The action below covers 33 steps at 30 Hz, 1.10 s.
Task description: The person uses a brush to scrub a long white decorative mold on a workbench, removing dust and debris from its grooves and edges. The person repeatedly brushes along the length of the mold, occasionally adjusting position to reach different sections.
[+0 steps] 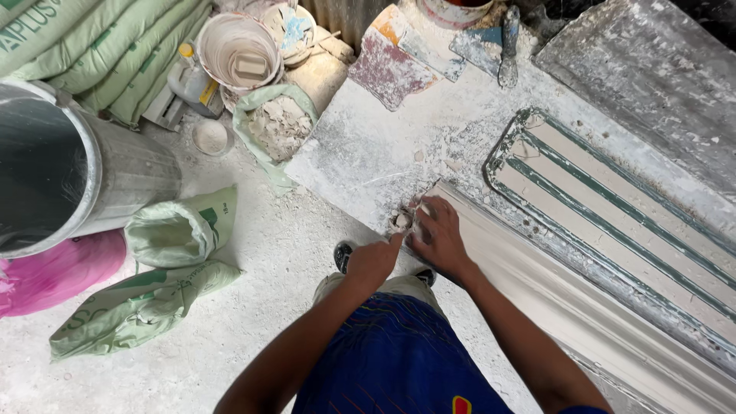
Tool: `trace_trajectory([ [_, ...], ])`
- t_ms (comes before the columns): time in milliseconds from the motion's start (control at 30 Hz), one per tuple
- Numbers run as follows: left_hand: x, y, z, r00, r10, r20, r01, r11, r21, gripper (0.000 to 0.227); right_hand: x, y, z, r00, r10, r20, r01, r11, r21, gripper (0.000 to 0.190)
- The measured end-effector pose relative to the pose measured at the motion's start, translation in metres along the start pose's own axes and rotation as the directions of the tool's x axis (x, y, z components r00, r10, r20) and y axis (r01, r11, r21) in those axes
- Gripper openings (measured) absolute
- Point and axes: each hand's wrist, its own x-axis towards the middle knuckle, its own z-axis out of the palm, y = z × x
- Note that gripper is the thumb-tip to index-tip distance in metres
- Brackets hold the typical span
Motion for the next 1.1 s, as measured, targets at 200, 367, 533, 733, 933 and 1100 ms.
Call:
trace_trajectory([
  [200, -0.013, 0.001, 0.026, 0.992, 0.025, -0.121, -0.019, 0.998, 0.053, 0.042, -0.026, 0.020, 0.044, 0.855, 0.518, -0.024, -0.451, 0.765, 0.459, 0.022],
  [367, -0.008, -0.016, 0.031, 0.992, 0.042, -0.119, -0.045, 0.999, -0.021, 0.046, -0.030, 0.050, 0.068, 0.875, 0.483, 0.026, -0.348, 0.591, 0.728, 0.019],
  [533, 0.002, -0.021, 0.021, 0.996, 0.055, -0.068, -0.060, 0.996, -0.064, 0.041, -0.033, 0.053, 0.064, 0.888, 0.460, 0.009, -0.336, 0.636, 0.695, 0.019],
  [733, 0.007, -0.015, 0.004, 0.990, 0.097, -0.105, -0.098, 0.995, -0.006, 0.035, -0.021, 0.025, 0.044, 0.833, 0.554, -0.008, -0.481, 0.730, 0.486, 0.029],
  [933, 0.006, -0.017, -0.002, 0.984, 0.146, -0.100, -0.140, 0.988, 0.068, 0.041, -0.013, 0.006, 0.011, 0.868, 0.466, -0.172, -0.427, 0.877, 0.220, 0.022],
  [1100, 0.004, -0.019, 0.004, 0.987, 0.135, -0.084, -0.128, 0.988, 0.082, 0.035, -0.007, -0.002, 0.002, 0.930, 0.257, -0.262, -0.253, 0.966, 0.052, 0.013],
])
